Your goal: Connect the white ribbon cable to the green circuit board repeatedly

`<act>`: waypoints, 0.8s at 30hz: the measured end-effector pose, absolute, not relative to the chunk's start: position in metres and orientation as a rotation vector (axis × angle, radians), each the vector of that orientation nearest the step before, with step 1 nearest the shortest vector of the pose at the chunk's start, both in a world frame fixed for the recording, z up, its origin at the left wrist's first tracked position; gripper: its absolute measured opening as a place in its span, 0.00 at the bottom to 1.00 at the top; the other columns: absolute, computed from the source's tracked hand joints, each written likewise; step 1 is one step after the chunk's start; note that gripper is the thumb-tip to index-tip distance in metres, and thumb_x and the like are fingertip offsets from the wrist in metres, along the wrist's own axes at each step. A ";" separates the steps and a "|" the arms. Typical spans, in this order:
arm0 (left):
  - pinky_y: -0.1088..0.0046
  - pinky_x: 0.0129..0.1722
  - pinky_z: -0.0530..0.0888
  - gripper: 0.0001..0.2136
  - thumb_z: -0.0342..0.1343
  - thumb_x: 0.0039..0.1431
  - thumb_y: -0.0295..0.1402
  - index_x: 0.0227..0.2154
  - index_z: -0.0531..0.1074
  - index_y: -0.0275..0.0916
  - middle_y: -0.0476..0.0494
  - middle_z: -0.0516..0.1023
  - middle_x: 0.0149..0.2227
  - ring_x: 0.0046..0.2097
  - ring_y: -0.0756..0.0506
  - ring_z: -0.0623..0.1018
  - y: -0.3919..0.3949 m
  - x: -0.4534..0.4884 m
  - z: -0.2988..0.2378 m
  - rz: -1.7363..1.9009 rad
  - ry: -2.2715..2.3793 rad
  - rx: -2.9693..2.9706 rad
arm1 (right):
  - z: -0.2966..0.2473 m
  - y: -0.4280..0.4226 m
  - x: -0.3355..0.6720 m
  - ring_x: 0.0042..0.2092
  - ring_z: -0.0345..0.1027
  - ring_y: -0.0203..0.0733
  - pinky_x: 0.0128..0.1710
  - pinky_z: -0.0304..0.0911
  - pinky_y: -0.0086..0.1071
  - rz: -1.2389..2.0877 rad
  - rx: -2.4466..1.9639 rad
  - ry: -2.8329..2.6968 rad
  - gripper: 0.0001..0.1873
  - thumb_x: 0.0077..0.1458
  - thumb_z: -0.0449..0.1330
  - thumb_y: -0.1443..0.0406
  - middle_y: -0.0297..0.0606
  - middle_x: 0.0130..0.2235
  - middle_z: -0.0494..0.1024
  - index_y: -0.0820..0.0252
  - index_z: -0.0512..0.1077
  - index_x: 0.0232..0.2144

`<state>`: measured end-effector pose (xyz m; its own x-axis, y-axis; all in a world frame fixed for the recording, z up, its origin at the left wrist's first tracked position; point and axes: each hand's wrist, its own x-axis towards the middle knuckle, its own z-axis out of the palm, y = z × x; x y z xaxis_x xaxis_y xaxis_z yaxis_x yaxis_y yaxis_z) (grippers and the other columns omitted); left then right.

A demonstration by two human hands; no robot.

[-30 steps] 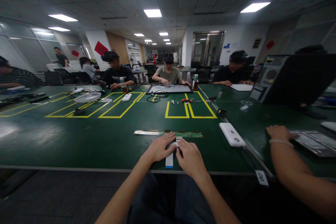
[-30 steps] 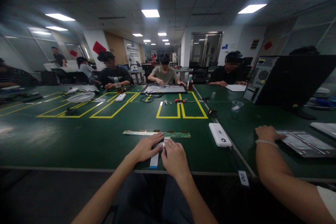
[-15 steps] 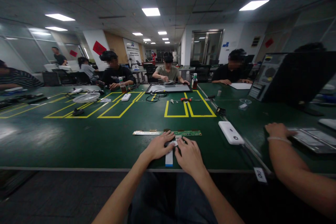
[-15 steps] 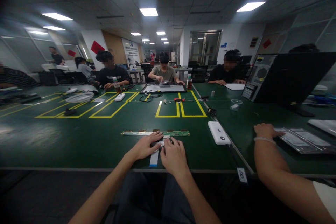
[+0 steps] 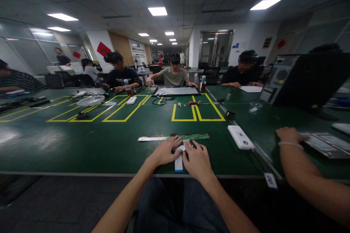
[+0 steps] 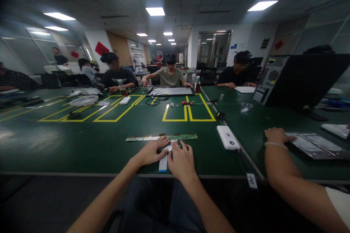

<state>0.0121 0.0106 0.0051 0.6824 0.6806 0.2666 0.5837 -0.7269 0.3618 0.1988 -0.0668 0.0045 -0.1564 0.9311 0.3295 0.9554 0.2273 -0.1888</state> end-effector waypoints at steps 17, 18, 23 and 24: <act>0.56 0.70 0.63 0.24 0.51 0.70 0.43 0.65 0.70 0.42 0.42 0.70 0.67 0.71 0.39 0.65 0.010 0.011 -0.001 0.612 1.060 2.645 | -0.001 -0.065 0.202 0.70 0.55 0.49 0.67 0.49 0.42 -0.043 -1.746 -2.057 0.28 0.67 0.50 0.59 0.44 0.69 0.65 0.60 0.67 0.66; 0.57 0.70 0.63 0.24 0.51 0.70 0.43 0.65 0.70 0.42 0.42 0.70 0.67 0.71 0.39 0.65 0.010 0.011 -0.002 0.612 1.068 2.646 | -0.002 -0.065 0.202 0.70 0.54 0.49 0.68 0.47 0.43 -0.058 -1.776 -2.022 0.28 0.67 0.51 0.59 0.45 0.70 0.64 0.61 0.67 0.66; 0.55 0.70 0.64 0.24 0.50 0.70 0.42 0.65 0.70 0.41 0.42 0.70 0.67 0.71 0.38 0.64 0.009 0.012 -0.001 0.595 1.088 2.660 | -0.004 -0.063 0.203 0.72 0.49 0.56 0.70 0.33 0.58 -0.088 -1.952 -1.844 0.30 0.66 0.51 0.57 0.55 0.67 0.66 0.67 0.68 0.64; 0.54 0.70 0.64 0.24 0.50 0.70 0.42 0.65 0.69 0.41 0.42 0.70 0.67 0.71 0.38 0.64 0.009 0.012 -0.001 0.596 1.087 2.661 | -0.004 -0.063 0.203 0.72 0.49 0.56 0.70 0.33 0.58 -0.065 -1.974 -1.835 0.30 0.66 0.51 0.56 0.56 0.67 0.66 0.67 0.68 0.64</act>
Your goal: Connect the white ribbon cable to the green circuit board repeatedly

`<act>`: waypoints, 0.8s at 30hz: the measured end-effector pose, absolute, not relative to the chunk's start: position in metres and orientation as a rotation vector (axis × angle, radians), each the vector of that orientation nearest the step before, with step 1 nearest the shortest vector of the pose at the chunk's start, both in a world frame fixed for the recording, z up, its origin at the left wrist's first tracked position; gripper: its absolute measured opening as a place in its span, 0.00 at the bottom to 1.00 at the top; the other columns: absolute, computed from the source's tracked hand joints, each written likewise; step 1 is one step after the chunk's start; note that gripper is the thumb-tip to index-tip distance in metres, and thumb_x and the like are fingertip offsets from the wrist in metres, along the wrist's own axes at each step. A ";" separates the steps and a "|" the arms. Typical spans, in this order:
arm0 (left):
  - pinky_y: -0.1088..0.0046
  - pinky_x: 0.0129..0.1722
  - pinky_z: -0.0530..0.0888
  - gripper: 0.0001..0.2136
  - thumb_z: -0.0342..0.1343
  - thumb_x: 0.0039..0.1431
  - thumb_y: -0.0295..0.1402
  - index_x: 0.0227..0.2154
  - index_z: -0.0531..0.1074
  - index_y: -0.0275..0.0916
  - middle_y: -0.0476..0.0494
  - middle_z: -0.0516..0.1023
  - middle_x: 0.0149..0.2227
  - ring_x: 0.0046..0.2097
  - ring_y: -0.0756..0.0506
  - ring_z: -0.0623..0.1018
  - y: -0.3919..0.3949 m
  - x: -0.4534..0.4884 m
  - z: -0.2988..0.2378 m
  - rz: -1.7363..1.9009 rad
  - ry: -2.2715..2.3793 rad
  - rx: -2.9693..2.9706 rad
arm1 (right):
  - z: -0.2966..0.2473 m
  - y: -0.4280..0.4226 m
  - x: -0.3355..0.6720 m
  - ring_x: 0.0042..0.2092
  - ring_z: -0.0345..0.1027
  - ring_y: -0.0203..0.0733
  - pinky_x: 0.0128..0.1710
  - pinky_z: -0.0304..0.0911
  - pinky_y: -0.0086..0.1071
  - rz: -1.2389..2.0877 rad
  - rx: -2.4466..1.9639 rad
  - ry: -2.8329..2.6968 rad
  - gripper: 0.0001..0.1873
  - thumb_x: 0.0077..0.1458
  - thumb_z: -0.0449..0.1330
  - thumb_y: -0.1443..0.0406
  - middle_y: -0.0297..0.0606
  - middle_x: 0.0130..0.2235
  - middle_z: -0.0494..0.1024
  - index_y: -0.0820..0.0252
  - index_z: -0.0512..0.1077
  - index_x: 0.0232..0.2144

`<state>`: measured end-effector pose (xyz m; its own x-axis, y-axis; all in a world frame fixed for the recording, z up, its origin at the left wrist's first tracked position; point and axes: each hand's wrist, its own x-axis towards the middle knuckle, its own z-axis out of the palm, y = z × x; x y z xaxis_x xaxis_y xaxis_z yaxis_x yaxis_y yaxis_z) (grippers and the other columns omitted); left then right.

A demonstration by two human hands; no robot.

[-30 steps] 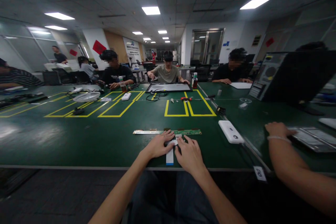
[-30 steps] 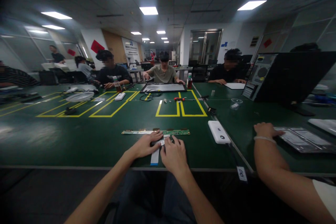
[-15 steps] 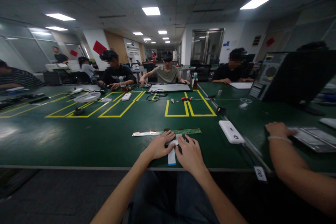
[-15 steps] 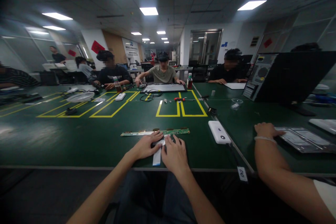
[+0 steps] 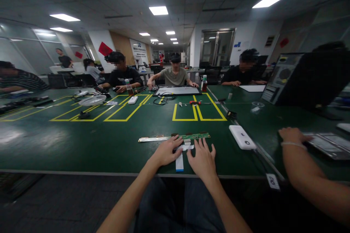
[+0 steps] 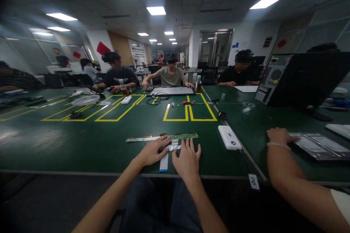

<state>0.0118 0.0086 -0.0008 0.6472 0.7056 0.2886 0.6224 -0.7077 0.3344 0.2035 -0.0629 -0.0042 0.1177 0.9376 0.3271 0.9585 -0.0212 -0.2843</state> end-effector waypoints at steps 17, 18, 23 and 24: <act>0.55 0.70 0.64 0.23 0.47 0.72 0.43 0.64 0.71 0.40 0.40 0.70 0.67 0.70 0.38 0.67 0.008 0.015 0.002 0.655 1.071 2.672 | 0.001 -0.072 0.205 0.65 0.61 0.52 0.68 0.44 0.55 -0.050 -1.850 -1.918 0.20 0.67 0.52 0.61 0.40 0.65 0.72 0.45 0.76 0.57; 0.56 0.70 0.64 0.23 0.47 0.72 0.42 0.64 0.71 0.40 0.40 0.70 0.67 0.70 0.38 0.67 0.008 0.015 0.003 0.647 1.068 2.674 | 0.001 -0.071 0.205 0.65 0.61 0.52 0.68 0.44 0.56 -0.051 -1.852 -1.922 0.20 0.67 0.53 0.61 0.40 0.64 0.72 0.44 0.77 0.57; 0.54 0.70 0.64 0.22 0.48 0.71 0.39 0.63 0.72 0.41 0.41 0.70 0.67 0.69 0.37 0.67 0.008 0.014 0.005 0.624 1.038 2.674 | 0.000 -0.071 0.205 0.65 0.60 0.53 0.68 0.44 0.56 -0.062 -1.868 -1.918 0.20 0.67 0.53 0.60 0.38 0.63 0.73 0.44 0.77 0.57; 0.54 0.70 0.64 0.22 0.48 0.71 0.38 0.63 0.72 0.42 0.41 0.71 0.67 0.69 0.37 0.67 0.008 0.014 0.005 0.624 1.033 2.675 | -0.001 -0.070 0.205 0.65 0.60 0.53 0.68 0.44 0.56 -0.068 -1.869 -1.919 0.21 0.67 0.53 0.59 0.38 0.64 0.73 0.44 0.76 0.57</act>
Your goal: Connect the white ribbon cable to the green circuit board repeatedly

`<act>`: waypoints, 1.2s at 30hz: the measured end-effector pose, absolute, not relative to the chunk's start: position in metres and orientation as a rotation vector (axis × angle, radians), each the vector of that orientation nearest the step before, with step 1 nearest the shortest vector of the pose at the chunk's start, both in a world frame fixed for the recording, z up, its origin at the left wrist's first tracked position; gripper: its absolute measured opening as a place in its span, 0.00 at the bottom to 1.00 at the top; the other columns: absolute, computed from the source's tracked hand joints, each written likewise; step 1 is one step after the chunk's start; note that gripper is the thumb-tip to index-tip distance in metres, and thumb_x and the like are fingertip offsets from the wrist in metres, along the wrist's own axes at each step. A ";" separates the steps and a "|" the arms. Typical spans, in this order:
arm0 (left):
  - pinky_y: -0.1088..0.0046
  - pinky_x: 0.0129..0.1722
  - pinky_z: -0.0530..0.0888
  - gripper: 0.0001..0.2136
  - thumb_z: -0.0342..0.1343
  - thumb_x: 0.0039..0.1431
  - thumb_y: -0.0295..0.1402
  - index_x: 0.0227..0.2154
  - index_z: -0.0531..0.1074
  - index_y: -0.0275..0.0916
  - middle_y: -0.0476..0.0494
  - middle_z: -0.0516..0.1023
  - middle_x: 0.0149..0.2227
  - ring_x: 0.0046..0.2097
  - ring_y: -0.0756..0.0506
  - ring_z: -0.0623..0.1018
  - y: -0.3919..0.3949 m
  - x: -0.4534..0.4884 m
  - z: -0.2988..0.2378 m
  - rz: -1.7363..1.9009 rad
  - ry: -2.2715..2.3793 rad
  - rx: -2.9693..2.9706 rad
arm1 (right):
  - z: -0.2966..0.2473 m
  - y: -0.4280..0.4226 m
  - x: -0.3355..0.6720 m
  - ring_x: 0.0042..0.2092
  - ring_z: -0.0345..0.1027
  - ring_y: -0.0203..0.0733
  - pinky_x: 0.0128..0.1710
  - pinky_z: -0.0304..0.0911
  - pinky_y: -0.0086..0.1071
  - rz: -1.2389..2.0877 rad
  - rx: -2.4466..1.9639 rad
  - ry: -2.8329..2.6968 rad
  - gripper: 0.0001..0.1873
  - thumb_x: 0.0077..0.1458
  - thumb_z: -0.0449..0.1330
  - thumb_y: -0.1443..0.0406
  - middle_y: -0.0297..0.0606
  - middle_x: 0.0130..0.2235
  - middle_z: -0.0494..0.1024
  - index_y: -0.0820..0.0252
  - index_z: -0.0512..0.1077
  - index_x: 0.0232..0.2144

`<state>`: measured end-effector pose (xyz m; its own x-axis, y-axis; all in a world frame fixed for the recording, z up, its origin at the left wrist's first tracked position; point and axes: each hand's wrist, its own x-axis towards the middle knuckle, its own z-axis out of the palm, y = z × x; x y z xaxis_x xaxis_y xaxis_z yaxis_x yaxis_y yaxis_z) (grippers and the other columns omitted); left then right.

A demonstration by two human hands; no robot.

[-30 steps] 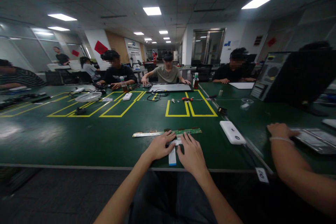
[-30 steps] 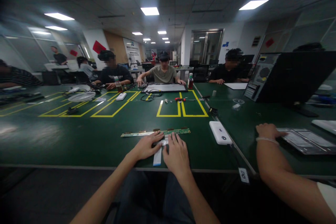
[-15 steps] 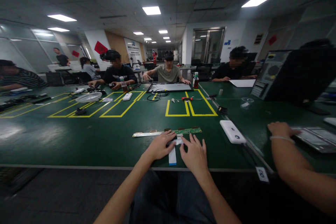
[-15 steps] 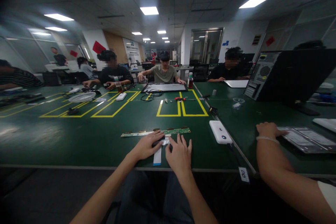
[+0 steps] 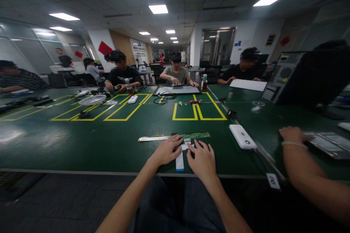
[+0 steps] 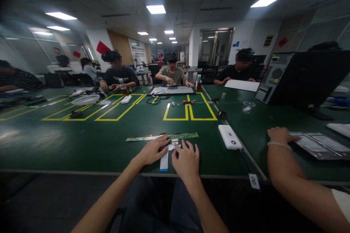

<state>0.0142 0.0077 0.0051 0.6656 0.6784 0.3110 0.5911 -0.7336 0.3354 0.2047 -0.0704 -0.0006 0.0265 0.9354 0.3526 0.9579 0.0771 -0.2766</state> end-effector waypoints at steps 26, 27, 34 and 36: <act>0.49 0.73 0.53 0.21 0.47 0.74 0.43 0.66 0.69 0.51 0.48 0.55 0.74 0.75 0.38 0.51 0.006 0.011 0.014 0.564 0.878 2.769 | -0.001 -0.069 0.207 0.63 0.64 0.48 0.65 0.52 0.39 -0.027 -1.877 -1.777 0.28 0.65 0.53 0.61 0.49 0.60 0.75 0.66 0.68 0.64; 0.48 0.73 0.52 0.21 0.47 0.74 0.44 0.66 0.68 0.53 0.49 0.52 0.75 0.76 0.38 0.50 0.006 0.012 0.015 0.520 0.850 2.793 | -0.001 -0.069 0.207 0.63 0.65 0.48 0.64 0.53 0.39 -0.028 -1.889 -1.751 0.28 0.65 0.53 0.61 0.50 0.60 0.76 0.66 0.69 0.63; 0.48 0.72 0.53 0.25 0.45 0.73 0.50 0.69 0.62 0.55 0.45 0.51 0.75 0.75 0.36 0.52 0.009 0.014 0.015 0.351 0.847 2.789 | 0.002 -0.070 0.207 0.62 0.67 0.48 0.63 0.54 0.39 -0.019 -1.886 -1.706 0.26 0.64 0.55 0.61 0.49 0.58 0.77 0.65 0.70 0.61; 0.48 0.72 0.53 0.24 0.44 0.74 0.50 0.69 0.62 0.55 0.46 0.52 0.75 0.75 0.37 0.52 0.008 0.014 0.015 0.362 0.858 2.774 | 0.002 -0.071 0.207 0.62 0.67 0.48 0.63 0.54 0.39 -0.017 -1.884 -1.707 0.26 0.64 0.55 0.61 0.49 0.58 0.77 0.65 0.70 0.61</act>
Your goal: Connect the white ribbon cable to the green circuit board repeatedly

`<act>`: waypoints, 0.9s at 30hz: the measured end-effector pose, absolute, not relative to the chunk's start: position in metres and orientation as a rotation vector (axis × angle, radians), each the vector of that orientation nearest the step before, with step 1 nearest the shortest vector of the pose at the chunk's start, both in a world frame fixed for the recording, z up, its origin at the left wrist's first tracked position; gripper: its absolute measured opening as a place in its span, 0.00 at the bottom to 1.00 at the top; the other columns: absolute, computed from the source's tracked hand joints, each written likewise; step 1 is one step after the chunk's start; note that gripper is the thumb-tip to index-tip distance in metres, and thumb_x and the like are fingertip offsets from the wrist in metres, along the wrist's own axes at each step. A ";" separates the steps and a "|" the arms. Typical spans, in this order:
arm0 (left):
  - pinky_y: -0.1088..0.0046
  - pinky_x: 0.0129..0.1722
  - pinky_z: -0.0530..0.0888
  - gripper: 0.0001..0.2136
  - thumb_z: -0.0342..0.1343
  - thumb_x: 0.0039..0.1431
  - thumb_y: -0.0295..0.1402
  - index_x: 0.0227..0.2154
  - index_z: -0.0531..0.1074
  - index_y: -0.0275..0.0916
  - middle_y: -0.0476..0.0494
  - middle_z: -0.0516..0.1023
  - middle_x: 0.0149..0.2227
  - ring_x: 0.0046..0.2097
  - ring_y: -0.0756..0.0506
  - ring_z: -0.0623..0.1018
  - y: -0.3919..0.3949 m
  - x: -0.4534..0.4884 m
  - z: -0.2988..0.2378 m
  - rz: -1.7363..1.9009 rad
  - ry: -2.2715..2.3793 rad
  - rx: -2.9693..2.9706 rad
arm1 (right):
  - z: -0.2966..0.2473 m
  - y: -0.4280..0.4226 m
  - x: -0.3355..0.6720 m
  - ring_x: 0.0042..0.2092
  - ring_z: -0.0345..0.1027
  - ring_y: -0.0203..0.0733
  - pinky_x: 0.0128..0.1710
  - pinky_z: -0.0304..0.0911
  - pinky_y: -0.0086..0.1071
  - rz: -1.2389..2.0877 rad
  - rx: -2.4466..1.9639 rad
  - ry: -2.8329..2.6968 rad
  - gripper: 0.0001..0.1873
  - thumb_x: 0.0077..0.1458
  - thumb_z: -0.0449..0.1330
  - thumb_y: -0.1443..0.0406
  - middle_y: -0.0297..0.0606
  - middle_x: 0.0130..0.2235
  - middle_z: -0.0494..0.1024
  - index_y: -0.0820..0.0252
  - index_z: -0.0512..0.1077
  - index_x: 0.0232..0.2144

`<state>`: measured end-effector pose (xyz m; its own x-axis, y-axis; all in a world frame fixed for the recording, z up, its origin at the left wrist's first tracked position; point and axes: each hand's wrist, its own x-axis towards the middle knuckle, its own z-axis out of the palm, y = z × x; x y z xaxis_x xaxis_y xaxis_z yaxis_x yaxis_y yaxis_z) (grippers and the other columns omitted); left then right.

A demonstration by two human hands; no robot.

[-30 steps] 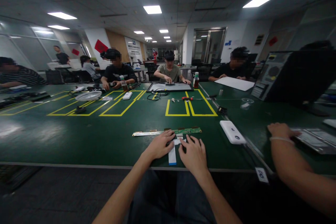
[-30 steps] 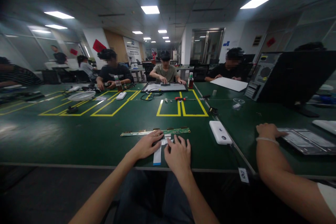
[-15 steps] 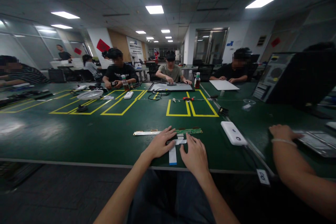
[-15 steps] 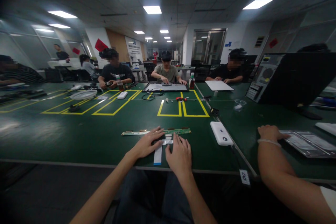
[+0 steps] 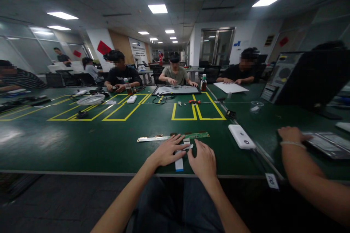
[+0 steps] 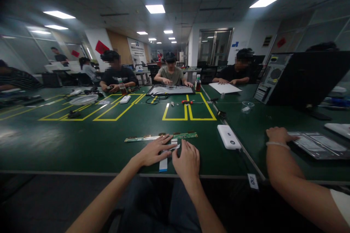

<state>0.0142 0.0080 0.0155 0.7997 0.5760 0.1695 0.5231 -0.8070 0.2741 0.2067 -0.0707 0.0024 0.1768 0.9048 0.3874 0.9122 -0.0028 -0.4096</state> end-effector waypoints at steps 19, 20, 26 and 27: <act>0.50 0.72 0.55 0.24 0.37 0.76 0.48 0.68 0.64 0.54 0.48 0.56 0.74 0.74 0.38 0.56 0.022 -0.029 0.006 0.368 1.138 2.719 | 0.000 -0.071 0.208 0.62 0.67 0.48 0.64 0.54 0.40 0.005 -1.852 -1.684 0.24 0.63 0.55 0.62 0.47 0.59 0.77 0.64 0.73 0.59; 0.50 0.73 0.54 0.24 0.37 0.76 0.49 0.68 0.64 0.54 0.48 0.55 0.74 0.74 0.39 0.56 0.024 -0.042 0.005 0.361 1.181 2.714 | 0.000 -0.071 0.208 0.62 0.67 0.48 0.64 0.54 0.40 0.007 -1.850 -1.685 0.24 0.63 0.54 0.62 0.46 0.59 0.77 0.64 0.73 0.59; 0.49 0.72 0.53 0.29 0.33 0.74 0.51 0.70 0.61 0.49 0.46 0.53 0.74 0.75 0.37 0.53 0.032 -0.169 -0.006 0.238 1.650 2.552 | 0.000 -0.071 0.208 0.62 0.67 0.48 0.64 0.54 0.41 0.008 -1.843 -1.682 0.24 0.64 0.54 0.62 0.47 0.59 0.77 0.65 0.74 0.58; 0.49 0.72 0.54 0.30 0.33 0.74 0.51 0.70 0.61 0.47 0.45 0.55 0.74 0.75 0.36 0.54 0.032 -0.195 -0.007 0.214 1.737 2.513 | 0.000 -0.071 0.208 0.62 0.67 0.48 0.65 0.54 0.41 0.010 -1.842 -1.681 0.24 0.64 0.54 0.62 0.47 0.59 0.77 0.65 0.74 0.58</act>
